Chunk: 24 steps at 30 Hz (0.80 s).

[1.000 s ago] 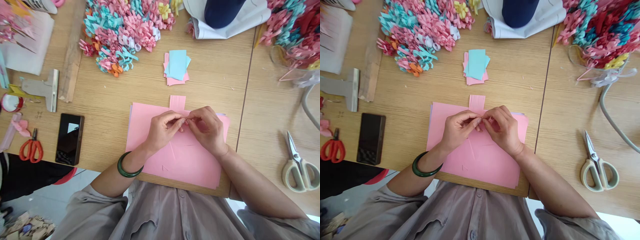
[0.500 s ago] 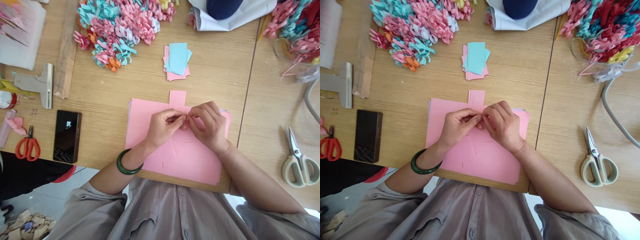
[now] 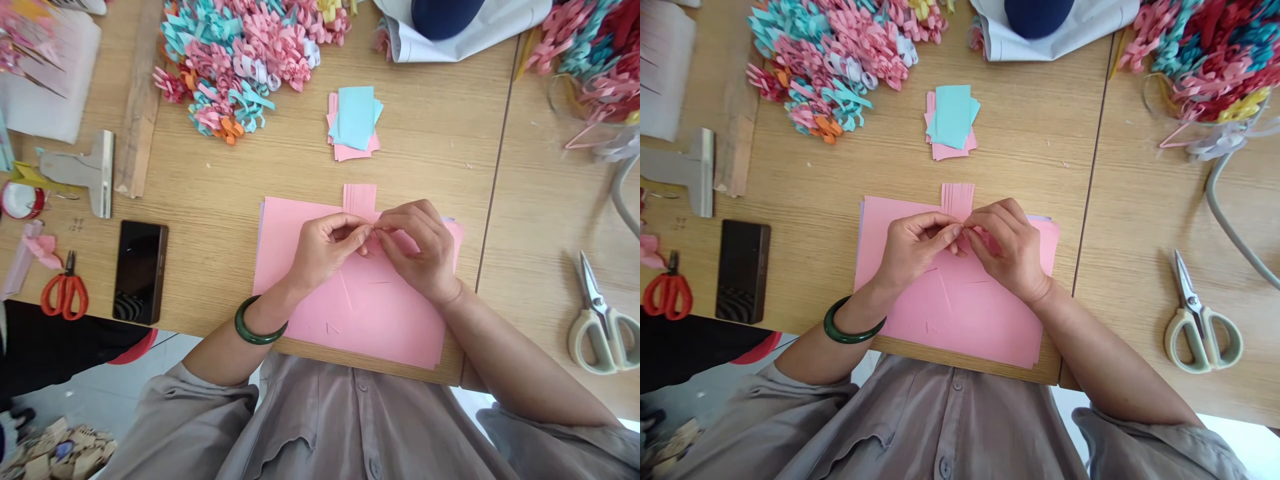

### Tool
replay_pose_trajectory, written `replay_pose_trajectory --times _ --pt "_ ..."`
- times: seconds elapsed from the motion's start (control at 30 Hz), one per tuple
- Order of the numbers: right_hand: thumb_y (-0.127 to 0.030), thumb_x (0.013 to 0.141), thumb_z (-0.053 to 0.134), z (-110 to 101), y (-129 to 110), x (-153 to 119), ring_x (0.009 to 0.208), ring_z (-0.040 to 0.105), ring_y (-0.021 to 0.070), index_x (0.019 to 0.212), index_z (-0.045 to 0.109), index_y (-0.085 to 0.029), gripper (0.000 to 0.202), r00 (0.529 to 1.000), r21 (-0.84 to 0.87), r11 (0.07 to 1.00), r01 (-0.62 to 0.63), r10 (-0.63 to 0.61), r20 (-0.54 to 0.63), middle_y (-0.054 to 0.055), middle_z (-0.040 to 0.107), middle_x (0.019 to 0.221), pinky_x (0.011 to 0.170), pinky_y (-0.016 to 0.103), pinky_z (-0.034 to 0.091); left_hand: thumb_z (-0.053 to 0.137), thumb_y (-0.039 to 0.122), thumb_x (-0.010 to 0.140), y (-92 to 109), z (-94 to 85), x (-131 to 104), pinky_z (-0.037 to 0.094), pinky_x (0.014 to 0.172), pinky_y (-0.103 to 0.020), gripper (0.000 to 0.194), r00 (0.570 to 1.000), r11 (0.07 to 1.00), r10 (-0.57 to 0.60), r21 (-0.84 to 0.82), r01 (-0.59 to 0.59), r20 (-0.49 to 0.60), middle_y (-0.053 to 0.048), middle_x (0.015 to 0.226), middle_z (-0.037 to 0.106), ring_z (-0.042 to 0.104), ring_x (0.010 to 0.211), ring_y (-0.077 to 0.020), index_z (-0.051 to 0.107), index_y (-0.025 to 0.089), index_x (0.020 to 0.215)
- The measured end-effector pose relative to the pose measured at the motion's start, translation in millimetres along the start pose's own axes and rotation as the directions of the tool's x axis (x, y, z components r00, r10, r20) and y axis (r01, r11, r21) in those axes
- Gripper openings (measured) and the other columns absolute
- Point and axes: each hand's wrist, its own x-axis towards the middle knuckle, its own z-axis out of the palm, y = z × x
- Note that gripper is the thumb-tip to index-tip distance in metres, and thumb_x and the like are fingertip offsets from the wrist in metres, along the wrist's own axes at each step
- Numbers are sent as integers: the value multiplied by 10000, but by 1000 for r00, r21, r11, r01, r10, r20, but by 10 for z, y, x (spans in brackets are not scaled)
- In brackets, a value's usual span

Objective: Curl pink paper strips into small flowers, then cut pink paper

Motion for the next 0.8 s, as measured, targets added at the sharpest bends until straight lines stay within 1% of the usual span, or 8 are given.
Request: replay_pose_trajectory --times 0.1,0.2,0.33,0.4,0.5,0.57,0.67,0.8 --pt "-137 875 651 3 -9 1 795 614 182 912 626 -226 100 999 24 999 -46 46 -8 22 707 814 713 343 526 667 215 885 -2 13 -13 561 613 -187 100 990 981 140 137 -137 -11 -23 766 705 683 623 -86 714 131 855" --pt "-136 875 643 -3 -11 7 817 609 189 900 625 -230 99 999 30 999 -40 40 10 23 714 823 720 344 524 650 207 899 -25 13 -26 545 587 -184 110 966 933 257 266 -244 -14 -25 756 678 664 623 -84 704 134 838" --pt "-128 866 644 -7 -10 17 806 594 188 893 611 -226 107 999 23 999 -27 26 29 23 702 805 706 336 521 644 210 903 -55 8 -38 534 569 -187 111 941 883 339 350 -314 -11 -26 767 676 654 631 -88 706 142 841" --pt "-122 867 631 -1 -12 19 794 584 185 876 595 -227 112 999 7 1000 -21 21 25 15 687 775 696 331 517 652 229 898 -47 8 -38 540 581 -194 119 960 917 281 299 -264 -15 -27 773 685 662 629 -92 709 141 842" --pt "-123 866 616 11 -11 16 778 580 180 857 572 -230 117 1000 -21 1000 -22 22 10 5 666 741 686 326 515 657 289 898 -1 6 -29 560 619 -217 175 997 990 77 118 -79 15 -22 714 694 676 617 -108 714 136 833" --pt "-129 872 608 14 -2 9 780 589 180 862 568 -237 115 1000 -59 998 -12 13 5 1 668 746 682 326 516 647 340 905 35 0 -21 571 644 -237 231 998 999 -31 43 29 47 -19 664 691 685 621 -123 717 136 821" --pt "-135 882 606 7 23 -5 837 611 190 921 588 -249 122 998 -137 988 70 -68 17 5 701 819 681 328 521 669 382 886 64 -15 -9 580 653 -257 259 993 995 -99 -8 100 58 -20 650 697 691 618 -136 725 137 821" --pt "-137 896 610 -13 45 -17 887 616 192 994 609 -256 155 984 -199 964 177 -173 36 7 723 896 687 328 528 745 366 825 45 -38 10 582 643 -264 223 987 985 -150 -83 154 50 -7 626 693 685 585 -132 737 144 820"
